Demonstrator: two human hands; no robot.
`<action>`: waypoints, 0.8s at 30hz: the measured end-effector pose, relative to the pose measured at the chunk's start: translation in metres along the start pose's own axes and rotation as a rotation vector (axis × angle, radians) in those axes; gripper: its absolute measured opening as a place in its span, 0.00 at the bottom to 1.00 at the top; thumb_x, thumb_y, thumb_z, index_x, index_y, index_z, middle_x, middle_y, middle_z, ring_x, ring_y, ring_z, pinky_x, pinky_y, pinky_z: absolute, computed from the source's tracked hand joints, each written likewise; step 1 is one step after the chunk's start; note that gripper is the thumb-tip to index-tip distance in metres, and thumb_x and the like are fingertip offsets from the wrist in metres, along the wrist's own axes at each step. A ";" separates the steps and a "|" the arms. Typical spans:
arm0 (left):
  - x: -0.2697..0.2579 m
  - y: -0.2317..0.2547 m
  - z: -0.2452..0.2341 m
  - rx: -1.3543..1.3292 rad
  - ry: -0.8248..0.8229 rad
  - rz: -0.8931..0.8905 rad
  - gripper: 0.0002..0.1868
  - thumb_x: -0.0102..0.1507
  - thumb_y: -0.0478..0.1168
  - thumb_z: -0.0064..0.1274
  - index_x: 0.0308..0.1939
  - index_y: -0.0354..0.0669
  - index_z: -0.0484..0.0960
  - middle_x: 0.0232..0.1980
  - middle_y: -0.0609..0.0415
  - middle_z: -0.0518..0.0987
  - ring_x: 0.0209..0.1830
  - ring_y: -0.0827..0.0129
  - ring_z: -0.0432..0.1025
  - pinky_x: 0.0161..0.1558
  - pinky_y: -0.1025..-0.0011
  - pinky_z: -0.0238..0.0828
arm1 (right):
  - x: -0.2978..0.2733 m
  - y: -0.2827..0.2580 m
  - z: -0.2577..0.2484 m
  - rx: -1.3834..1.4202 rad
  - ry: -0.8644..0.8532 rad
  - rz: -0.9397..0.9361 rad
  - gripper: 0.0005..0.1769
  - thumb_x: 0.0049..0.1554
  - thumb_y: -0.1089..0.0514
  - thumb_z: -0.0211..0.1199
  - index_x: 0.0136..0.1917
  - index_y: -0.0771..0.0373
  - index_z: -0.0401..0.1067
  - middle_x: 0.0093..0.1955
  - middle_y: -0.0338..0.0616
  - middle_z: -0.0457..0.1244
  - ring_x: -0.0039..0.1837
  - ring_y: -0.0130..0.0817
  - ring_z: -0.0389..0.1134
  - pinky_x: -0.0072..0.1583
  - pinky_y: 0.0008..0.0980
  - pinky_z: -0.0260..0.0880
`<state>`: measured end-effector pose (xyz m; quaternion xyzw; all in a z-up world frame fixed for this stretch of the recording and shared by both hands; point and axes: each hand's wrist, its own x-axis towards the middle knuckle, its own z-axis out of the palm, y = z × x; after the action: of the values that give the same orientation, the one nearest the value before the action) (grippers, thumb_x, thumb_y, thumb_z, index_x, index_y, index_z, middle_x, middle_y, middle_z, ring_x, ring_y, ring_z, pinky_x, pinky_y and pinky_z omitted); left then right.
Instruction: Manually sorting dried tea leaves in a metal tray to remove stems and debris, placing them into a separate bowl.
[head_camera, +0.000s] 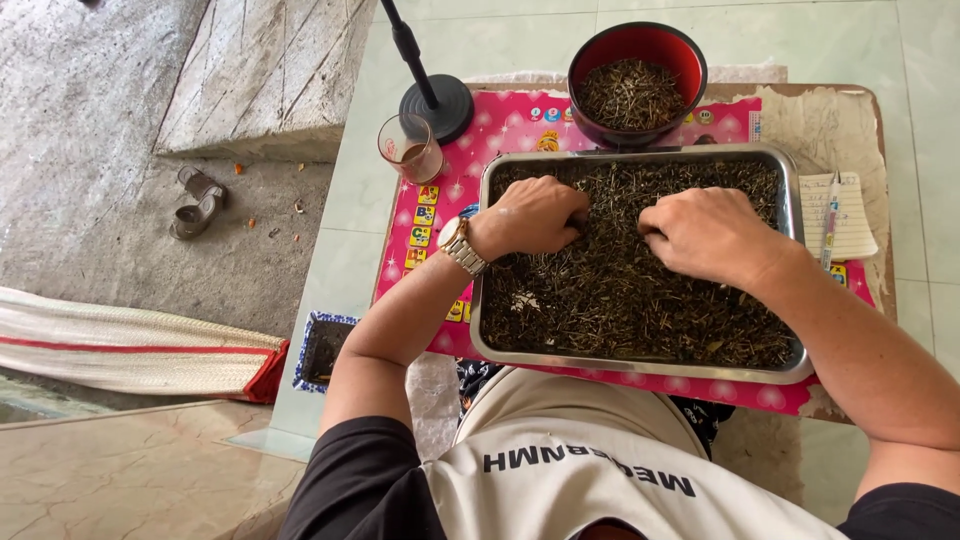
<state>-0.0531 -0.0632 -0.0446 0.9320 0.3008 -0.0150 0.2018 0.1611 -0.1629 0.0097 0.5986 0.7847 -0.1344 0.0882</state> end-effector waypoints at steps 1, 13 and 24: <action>-0.006 0.005 -0.008 0.004 0.004 0.004 0.08 0.58 0.42 0.57 0.38 0.47 0.84 0.36 0.48 0.85 0.42 0.45 0.81 0.44 0.48 0.79 | 0.000 -0.001 -0.003 -0.003 0.005 0.003 0.13 0.63 0.53 0.56 0.56 0.50 0.78 0.45 0.37 0.73 0.51 0.36 0.75 0.60 0.42 0.76; -0.004 -0.031 -0.016 -0.057 0.177 0.092 0.10 0.65 0.31 0.54 0.39 0.48 0.89 0.32 0.59 0.86 0.21 0.78 0.75 0.22 0.83 0.74 | 0.017 0.036 0.020 0.047 0.173 -0.027 0.14 0.60 0.57 0.64 0.60 0.55 0.76 0.54 0.45 0.70 0.44 0.35 0.73 0.41 0.30 0.77; 0.066 -0.035 0.036 0.315 0.275 0.111 0.09 0.58 0.22 0.51 0.31 0.40 0.80 0.32 0.49 0.81 0.25 0.57 0.75 0.25 0.59 0.77 | 0.081 0.036 0.037 -0.236 0.356 -0.104 0.07 0.61 0.49 0.62 0.47 0.48 0.79 0.38 0.36 0.70 0.43 0.48 0.74 0.46 0.56 0.78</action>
<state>-0.0157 -0.0144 -0.1002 0.9604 0.2677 0.0766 0.0114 0.1734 -0.0913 -0.0533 0.5571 0.8281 0.0616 0.0106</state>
